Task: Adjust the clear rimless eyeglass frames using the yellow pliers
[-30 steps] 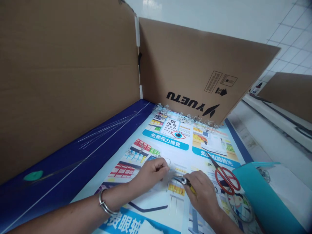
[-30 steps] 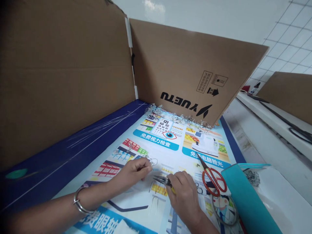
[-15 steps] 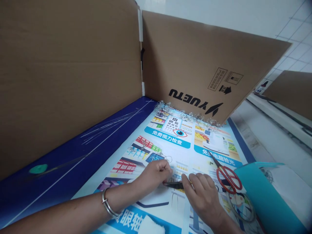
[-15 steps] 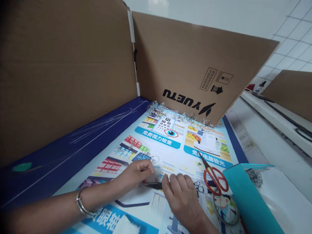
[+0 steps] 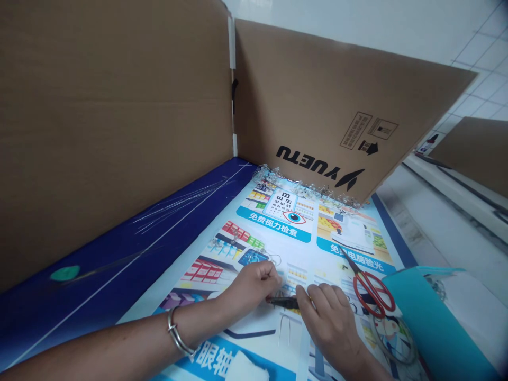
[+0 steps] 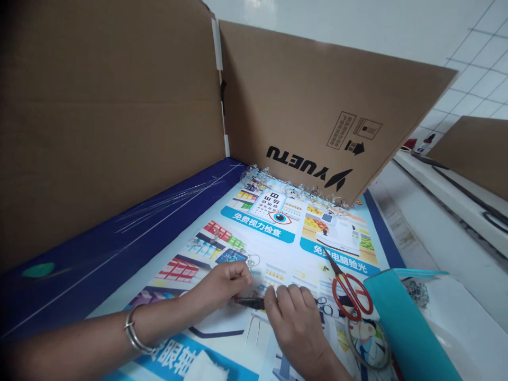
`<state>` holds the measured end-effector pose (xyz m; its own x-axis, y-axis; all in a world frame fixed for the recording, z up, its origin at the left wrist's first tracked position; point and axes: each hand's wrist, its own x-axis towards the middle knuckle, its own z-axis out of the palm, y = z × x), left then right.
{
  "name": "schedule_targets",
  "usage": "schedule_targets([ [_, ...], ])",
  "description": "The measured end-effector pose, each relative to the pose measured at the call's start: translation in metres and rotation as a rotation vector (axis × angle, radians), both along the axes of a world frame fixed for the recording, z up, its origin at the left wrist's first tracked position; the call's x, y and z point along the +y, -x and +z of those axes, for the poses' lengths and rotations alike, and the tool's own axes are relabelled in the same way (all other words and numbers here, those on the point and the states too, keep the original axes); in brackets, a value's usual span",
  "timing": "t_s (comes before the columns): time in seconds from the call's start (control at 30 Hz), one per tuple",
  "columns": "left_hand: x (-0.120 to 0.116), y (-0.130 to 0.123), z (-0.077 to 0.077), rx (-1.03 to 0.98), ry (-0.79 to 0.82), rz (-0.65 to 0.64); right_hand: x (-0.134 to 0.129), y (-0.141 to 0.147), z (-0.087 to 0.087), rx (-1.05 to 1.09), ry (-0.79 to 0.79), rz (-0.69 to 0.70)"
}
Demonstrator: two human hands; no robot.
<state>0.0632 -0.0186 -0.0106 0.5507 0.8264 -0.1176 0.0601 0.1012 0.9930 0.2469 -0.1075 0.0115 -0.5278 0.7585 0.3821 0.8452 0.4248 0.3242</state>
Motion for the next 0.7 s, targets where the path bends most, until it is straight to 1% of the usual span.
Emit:
schedule_targets([
  [0.23, -0.002, 0.003, 0.008, 0.000, -0.053, -0.011, -0.001, 0.006, 0.000, 0.042, 0.047, -0.053],
  [0.33, -0.002, 0.005, 0.013, 0.035, -0.139, -0.024, -0.001, 0.009, -0.002, 0.084, 0.061, -0.063],
  [0.43, -0.001, 0.007, 0.016, 0.158, -0.349, -0.050, -0.002, 0.011, -0.003, 0.158, 0.117, -0.078],
  [0.57, -0.003, 0.012, 0.016, 0.326, -0.686, -0.141, -0.006, 0.013, -0.001, 0.252, 0.270, -0.143],
  [0.63, -0.005, 0.015, 0.015, 0.365, -0.832, -0.200, -0.008, 0.013, 0.001, 0.287, 0.341, -0.168],
  [0.7, -0.007, 0.016, 0.015, 0.370, -0.923, -0.248, -0.008, 0.013, 0.002, 0.310, 0.389, -0.181],
])
